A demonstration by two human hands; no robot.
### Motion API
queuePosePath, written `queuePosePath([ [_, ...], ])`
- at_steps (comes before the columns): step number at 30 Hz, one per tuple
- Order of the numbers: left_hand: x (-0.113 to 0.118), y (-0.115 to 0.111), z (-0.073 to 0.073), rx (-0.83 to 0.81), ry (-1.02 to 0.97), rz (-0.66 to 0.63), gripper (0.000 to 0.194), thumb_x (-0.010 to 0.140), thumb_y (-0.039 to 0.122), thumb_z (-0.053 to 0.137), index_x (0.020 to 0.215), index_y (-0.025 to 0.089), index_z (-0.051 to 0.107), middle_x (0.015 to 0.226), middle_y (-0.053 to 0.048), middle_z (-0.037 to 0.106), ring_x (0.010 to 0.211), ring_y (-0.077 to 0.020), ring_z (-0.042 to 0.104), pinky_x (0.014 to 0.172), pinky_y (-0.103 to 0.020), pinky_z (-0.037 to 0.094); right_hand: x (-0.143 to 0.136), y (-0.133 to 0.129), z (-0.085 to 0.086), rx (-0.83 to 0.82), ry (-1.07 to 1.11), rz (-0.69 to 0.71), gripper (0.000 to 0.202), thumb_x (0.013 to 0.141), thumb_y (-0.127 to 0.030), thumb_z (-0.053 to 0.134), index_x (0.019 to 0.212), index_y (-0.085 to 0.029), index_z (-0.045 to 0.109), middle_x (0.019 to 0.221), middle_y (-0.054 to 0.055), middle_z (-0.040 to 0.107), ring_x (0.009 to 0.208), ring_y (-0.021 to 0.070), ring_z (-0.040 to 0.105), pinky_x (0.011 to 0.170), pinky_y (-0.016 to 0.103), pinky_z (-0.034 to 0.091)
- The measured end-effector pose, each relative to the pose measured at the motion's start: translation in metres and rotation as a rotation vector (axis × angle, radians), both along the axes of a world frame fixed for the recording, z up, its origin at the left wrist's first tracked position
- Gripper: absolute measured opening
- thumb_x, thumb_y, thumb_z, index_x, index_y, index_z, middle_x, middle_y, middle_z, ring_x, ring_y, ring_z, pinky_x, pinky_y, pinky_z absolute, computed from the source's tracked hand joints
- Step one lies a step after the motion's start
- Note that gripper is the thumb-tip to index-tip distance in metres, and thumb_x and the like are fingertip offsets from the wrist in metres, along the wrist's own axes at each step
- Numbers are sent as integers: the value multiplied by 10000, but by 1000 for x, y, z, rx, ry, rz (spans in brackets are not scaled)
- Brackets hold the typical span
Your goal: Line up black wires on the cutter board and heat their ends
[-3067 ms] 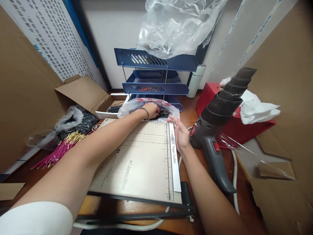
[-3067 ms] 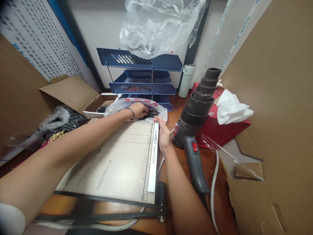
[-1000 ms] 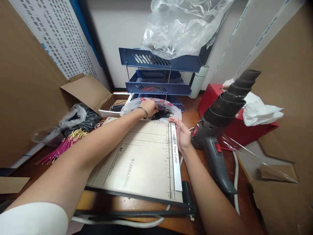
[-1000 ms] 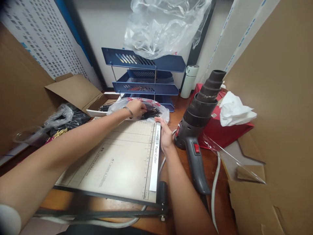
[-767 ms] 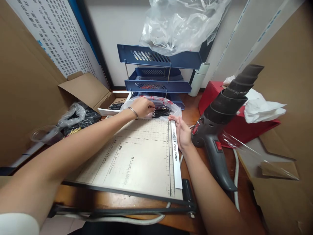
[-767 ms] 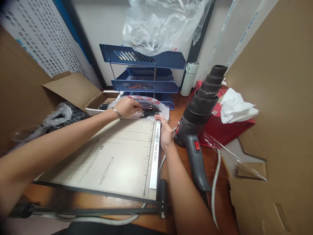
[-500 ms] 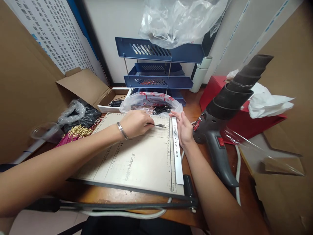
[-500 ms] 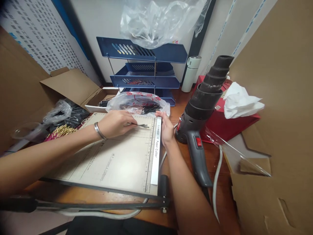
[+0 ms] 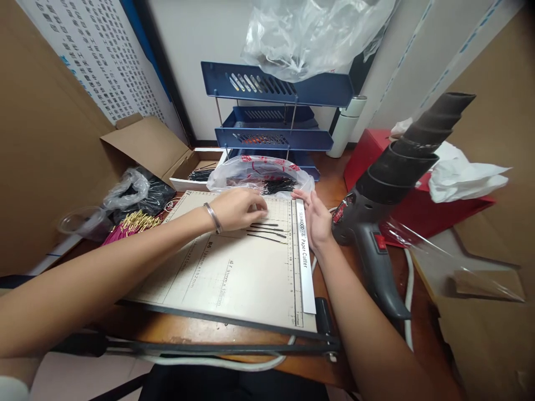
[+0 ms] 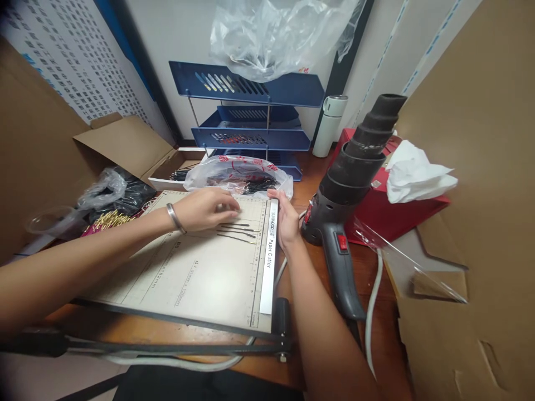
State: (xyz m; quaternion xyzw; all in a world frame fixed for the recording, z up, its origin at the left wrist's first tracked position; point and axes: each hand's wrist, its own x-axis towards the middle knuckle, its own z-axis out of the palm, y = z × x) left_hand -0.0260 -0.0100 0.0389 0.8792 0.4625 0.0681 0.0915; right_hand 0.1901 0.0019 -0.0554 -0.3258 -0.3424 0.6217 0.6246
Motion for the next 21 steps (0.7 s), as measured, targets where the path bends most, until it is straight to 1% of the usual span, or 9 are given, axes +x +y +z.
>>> queuePosePath([
  [2,1,25,-8,39,-8,79,300,969,390,606,1078,214,823,1115,-67,810,976,-238,712,831,-333,492,0,0,0,-7,0,6,534,775,-734,721,976,-241,762,1024,44,729,1116,276,648,1097,450,486],
  [4,5,53,-15,72,-21,191,304,953,395,619,1097,230,830,1135,-55,818,944,-234,715,824,-335,495,0,0,1,-8,0,12,531,773,-728,721,974,-238,760,1035,50,732,1134,282,647,1107,459,484],
  [7,16,89,-23,88,27,273,306,929,370,638,1119,230,834,1106,-63,826,981,-234,720,829,-315,501,0,-1,2,0,-4,14,538,751,-733,731,961,-238,760,1050,52,735,1174,293,643,1153,471,460],
  [9,26,105,-26,60,76,295,320,918,404,655,1127,243,836,1108,-62,824,1008,-242,722,831,-308,510,-1,-1,3,4,-13,6,553,723,-743,750,957,-242,763,1047,48,735,1188,297,641,1170,473,449],
  [12,39,117,-28,19,138,340,406,900,549,675,1117,250,841,1135,-75,813,1069,-279,719,867,-328,532,-1,0,3,4,-27,-5,561,720,-755,748,951,-244,765,1041,53,735,1193,301,636,1149,476,464],
  [14,45,120,-28,-18,175,372,444,877,600,693,1119,260,844,1146,-80,808,1092,-292,717,906,-341,543,-1,0,3,7,-35,-3,560,742,-762,727,957,-245,762,1042,55,734,1190,299,634,1130,477,475],
  [16,49,122,-28,-44,196,397,417,859,572,723,1128,278,846,1159,-75,805,1108,-290,716,936,-340,548,-1,-1,3,11,-40,4,565,752,-765,717,972,-247,761,1043,51,732,1186,297,637,1132,479,472],
  [21,49,123,-28,-23,201,391,302,874,378,711,1133,306,849,1212,-55,803,1140,-282,716,949,-329,550,0,-1,3,12,-55,3,574,750,-773,711,975,-247,763,1070,53,731,1220,305,628,1169,488,441],
])
